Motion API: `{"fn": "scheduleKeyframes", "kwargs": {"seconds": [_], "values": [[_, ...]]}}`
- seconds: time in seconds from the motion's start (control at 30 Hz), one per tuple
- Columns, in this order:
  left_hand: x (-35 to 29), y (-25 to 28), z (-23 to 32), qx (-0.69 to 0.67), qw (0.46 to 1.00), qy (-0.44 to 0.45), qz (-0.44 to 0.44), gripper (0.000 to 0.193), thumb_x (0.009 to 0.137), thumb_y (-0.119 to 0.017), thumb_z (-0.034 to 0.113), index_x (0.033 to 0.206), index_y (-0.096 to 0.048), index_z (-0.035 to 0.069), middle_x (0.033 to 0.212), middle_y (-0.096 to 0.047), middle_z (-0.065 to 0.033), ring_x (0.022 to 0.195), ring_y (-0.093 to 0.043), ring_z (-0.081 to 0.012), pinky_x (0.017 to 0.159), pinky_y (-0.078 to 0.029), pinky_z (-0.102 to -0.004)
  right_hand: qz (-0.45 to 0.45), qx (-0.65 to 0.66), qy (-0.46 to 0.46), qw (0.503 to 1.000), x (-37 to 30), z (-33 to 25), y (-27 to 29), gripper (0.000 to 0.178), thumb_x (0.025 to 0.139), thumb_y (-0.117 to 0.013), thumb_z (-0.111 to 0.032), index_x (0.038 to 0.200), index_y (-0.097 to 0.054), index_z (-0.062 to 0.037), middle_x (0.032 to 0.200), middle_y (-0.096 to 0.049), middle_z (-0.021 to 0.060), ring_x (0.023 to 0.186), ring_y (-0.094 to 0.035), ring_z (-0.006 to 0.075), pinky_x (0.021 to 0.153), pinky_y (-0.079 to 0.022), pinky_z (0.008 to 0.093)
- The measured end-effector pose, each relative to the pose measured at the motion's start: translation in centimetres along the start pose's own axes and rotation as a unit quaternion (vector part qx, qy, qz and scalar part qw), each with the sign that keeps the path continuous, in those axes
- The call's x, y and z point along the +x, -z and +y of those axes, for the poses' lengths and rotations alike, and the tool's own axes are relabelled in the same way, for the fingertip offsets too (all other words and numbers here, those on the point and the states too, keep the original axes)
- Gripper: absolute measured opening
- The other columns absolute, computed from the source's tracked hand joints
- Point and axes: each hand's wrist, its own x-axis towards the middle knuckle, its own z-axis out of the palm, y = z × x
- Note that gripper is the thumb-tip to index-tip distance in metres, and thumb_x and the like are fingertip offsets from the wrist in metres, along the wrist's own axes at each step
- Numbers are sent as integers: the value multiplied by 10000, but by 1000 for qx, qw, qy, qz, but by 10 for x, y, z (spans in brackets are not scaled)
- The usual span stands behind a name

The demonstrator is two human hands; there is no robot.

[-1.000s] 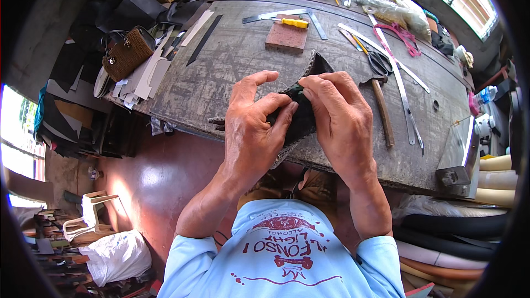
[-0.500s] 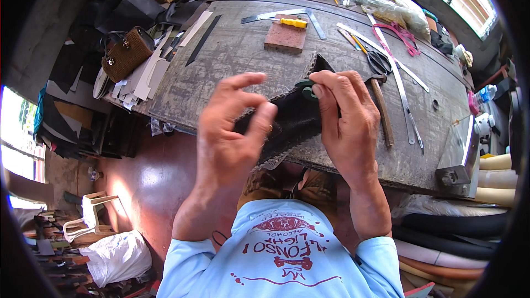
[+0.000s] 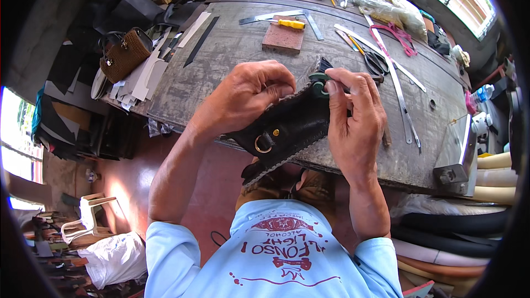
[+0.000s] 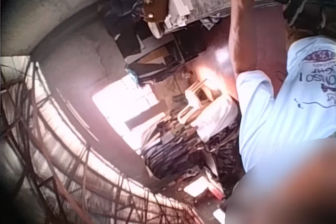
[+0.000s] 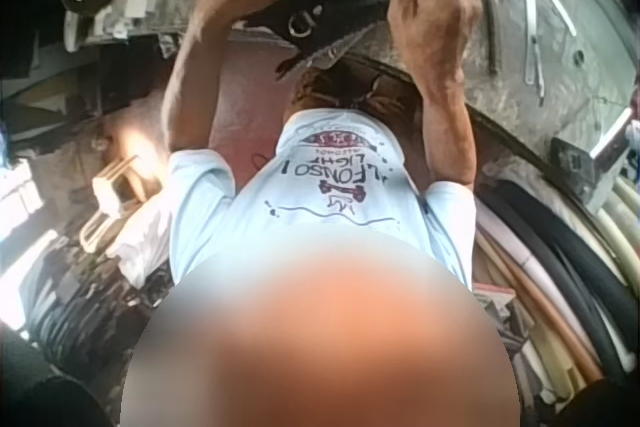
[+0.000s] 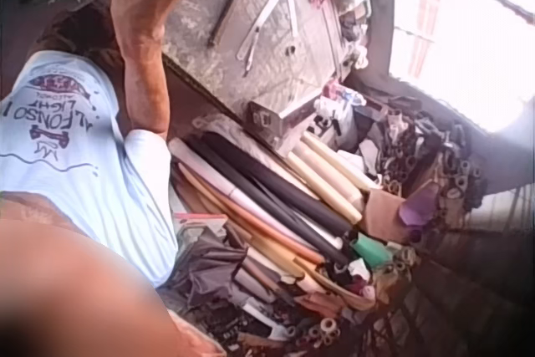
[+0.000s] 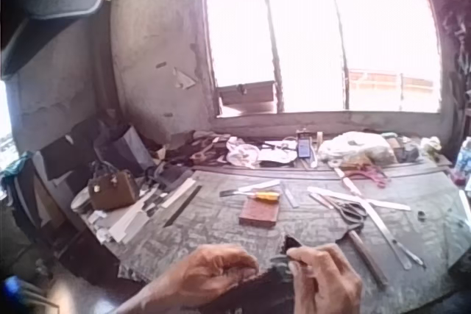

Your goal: Attaching metal hardware and small leather components to a woven leather bag.

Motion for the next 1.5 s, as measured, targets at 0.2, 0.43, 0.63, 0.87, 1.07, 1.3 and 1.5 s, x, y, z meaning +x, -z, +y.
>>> {"fn": "scheduleKeyframes", "kwargs": {"seconds": [0.2,0.43,0.63,0.87,1.07,1.3,1.5], "values": [[-14,11,-15,-144,963,92,210,133,982,-627,145,947,-660,21,776,-622,8,679,-580,-63,647,-467,-216,3,-5,11,1000,2,2,-3,144,919,-633,17,1062,-638,-3,834,-581,139,702,-610,261,627,-489,356],[-43,2,-15,-11,940,56,336,144,953,-543,-6,1074,-619,18,1011,-625,-48,896,-627,-106,781,-502,-256,7,4,-3,1000,4,4,-6,127,918,-637,11,1045,-647,-2,831,-583,135,692,-604,257,631,-486,352],[-75,-13,-5,158,957,-65,233,239,847,-626,-75,1051,-659,46,1110,-616,-103,1006,-638,-211,852,-517,-324,-9,-10,-16,1000,3,6,-4,126,939,-628,-9,1061,-659,0,878,-608,103,757,-614,178,653,-516,298],[-67,-20,13,272,949,-90,132,421,723,-679,-89,1106,-702,82,1218,-590,-137,1112,-608,-322,897,-518,-405,-25,-33,-24,999,2,3,-3,128,964,-613,-26,1074,-671,2,934,-637,78,837,-637,110,691,-563,253],[-91,-6,23,276,954,-74,85,293,651,-626,-103,911,-692,16,1280,-576,-170,1199,-559,-355,979,-479,-456,-25,-48,-11,998,2,1,-5,123,966,-613,-34,1068,-668,7,943,-646,81,844,-648,119,693,-564,253],[-141,5,18,277,932,67,223,240,679,-535,-139,832,-671,-14,1147,-635,-162,1053,-638,-286,917,-491,-368,18,12,-20,1000,6,7,-8,125,918,-639,14,1041,-657,6,875,-628,121,749,-660,218,661,-575,312],[-146,-25,18,-24,963,172,207,167,859,-556,-78,964,-679,-33,930,-670,-109,868,-658,-191,795,-519,-302,22,31,-29,999,7,6,-9,111,933,-627,0,1038,-661,11,891,-638,118,772,-665,206,670,-595,319]]}}
